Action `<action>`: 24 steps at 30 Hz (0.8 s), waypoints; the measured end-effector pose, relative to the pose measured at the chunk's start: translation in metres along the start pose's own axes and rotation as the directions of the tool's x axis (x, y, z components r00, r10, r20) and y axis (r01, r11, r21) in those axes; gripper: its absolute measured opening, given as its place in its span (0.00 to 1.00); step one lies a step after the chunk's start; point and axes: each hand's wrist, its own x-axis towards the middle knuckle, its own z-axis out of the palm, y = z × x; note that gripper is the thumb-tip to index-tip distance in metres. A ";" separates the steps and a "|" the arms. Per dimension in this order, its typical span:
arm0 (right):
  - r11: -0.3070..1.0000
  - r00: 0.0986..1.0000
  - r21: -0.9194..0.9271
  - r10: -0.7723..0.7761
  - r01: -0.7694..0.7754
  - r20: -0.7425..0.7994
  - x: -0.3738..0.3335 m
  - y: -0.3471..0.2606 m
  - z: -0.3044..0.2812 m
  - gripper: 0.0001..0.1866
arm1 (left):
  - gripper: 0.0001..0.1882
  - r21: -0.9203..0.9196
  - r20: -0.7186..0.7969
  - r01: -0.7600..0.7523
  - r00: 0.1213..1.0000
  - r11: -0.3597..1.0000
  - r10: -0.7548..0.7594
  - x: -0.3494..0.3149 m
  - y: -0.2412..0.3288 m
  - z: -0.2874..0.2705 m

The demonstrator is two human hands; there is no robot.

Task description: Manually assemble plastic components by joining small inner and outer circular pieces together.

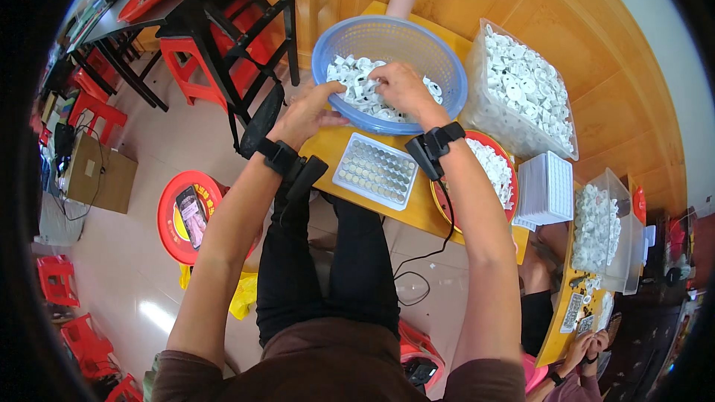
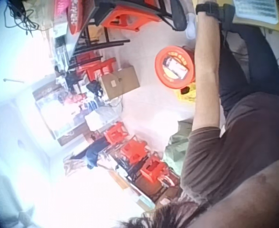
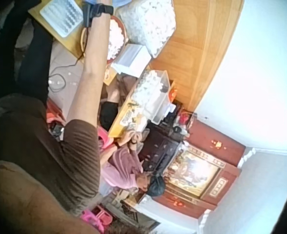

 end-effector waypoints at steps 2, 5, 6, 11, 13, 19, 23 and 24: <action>0.985 0.994 0.131 0.109 -0.108 -0.001 -0.006 0.007 -0.009 0.13 | 0.25 0.022 0.016 0.023 1.000 0.999 -0.023 -0.001 0.001 0.002; 0.883 0.968 0.413 0.250 -0.224 -0.008 -0.016 -0.004 -0.020 0.13 | 0.31 0.097 -0.030 0.036 0.999 0.995 -0.033 -0.017 0.008 0.005; 0.804 0.958 0.551 0.287 -0.226 -0.026 -0.021 -0.013 -0.027 0.13 | 0.33 0.126 -0.123 -0.007 0.992 0.992 0.023 -0.023 0.007 0.004; 0.735 0.971 0.658 0.237 -0.166 -0.021 -0.056 -0.057 -0.043 0.13 | 0.33 0.085 -0.235 -0.200 0.948 0.976 0.214 -0.071 0.010 -0.005; 0.719 0.984 0.680 0.179 -0.144 0.019 -0.074 -0.077 -0.038 0.12 | 0.29 0.010 -0.180 -0.221 0.959 0.975 0.219 -0.098 0.006 -0.015; 0.704 0.977 0.677 0.167 -0.213 0.133 -0.133 -0.126 0.004 0.12 | 0.16 -0.226 0.031 -0.108 0.993 0.968 0.118 -0.169 -0.037 -0.024; 0.613 0.969 0.754 0.197 -0.239 0.147 -0.156 -0.137 0.041 0.13 | 0.18 -0.360 0.107 0.001 0.993 0.933 0.040 -0.185 -0.071 -0.022; 0.609 0.967 0.753 0.208 -0.247 0.148 -0.159 -0.136 0.049 0.13 | 0.18 -0.398 0.138 0.033 0.990 0.917 0.024 -0.185 -0.075 -0.021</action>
